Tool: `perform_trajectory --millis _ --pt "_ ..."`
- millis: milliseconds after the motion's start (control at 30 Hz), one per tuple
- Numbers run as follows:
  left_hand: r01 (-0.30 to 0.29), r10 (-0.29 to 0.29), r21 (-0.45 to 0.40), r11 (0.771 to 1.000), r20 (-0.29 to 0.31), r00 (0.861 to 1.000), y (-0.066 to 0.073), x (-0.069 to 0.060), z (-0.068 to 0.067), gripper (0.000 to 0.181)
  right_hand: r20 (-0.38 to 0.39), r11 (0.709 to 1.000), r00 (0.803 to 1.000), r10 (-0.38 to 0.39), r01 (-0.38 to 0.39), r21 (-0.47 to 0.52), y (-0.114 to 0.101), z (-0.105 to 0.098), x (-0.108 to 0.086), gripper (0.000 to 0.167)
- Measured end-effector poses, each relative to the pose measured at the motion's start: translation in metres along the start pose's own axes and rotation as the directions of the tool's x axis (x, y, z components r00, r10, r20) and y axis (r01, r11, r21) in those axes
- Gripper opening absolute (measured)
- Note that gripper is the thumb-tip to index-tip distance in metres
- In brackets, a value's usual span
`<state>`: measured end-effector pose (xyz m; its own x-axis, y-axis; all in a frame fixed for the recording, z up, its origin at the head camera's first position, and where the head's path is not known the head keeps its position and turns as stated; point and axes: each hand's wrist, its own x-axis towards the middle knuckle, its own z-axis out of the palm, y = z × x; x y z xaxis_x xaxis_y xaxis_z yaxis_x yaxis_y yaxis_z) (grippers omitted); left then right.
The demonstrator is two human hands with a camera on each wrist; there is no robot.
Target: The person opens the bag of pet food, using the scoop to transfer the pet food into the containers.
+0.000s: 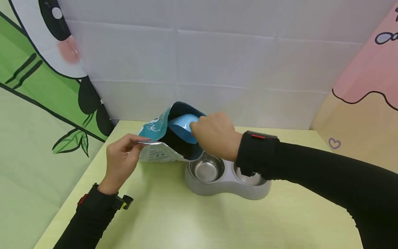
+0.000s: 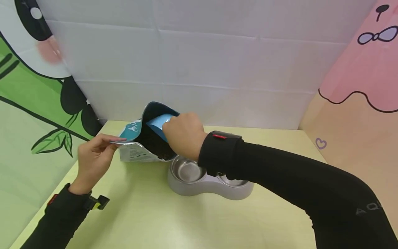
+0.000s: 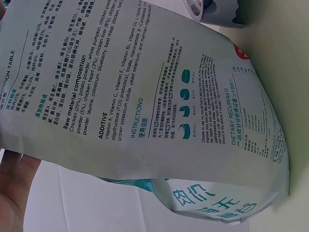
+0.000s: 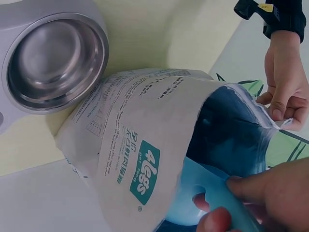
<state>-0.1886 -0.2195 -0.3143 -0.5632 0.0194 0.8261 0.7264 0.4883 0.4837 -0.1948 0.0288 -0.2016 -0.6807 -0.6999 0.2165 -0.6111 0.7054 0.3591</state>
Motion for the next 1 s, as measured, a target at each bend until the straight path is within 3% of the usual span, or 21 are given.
perform_trajectory --millis 467,700,867,1000 --pt "0.005 -0.005 0.003 1.000 -0.002 1.000 -0.001 -0.001 0.000 0.022 0.066 0.997 0.997 -0.029 0.033 -0.072 -0.013 0.004 0.019 0.033" --pt "-0.005 0.005 -0.001 1.000 0.004 1.000 -0.002 -0.003 -0.003 0.022 0.128 0.990 0.991 0.026 -0.008 -0.143 -0.022 0.005 0.029 0.033" --pt "-0.010 0.010 0.000 1.000 0.007 1.000 -0.003 -0.004 -0.007 0.023 0.204 0.981 0.978 0.034 0.006 -0.192 -0.033 0.000 0.034 0.028" --pt "-0.009 0.009 -0.002 1.000 0.008 1.000 -0.003 -0.004 -0.009 0.022 0.219 0.978 0.975 0.043 0.003 -0.207 -0.039 -0.004 0.037 0.035"
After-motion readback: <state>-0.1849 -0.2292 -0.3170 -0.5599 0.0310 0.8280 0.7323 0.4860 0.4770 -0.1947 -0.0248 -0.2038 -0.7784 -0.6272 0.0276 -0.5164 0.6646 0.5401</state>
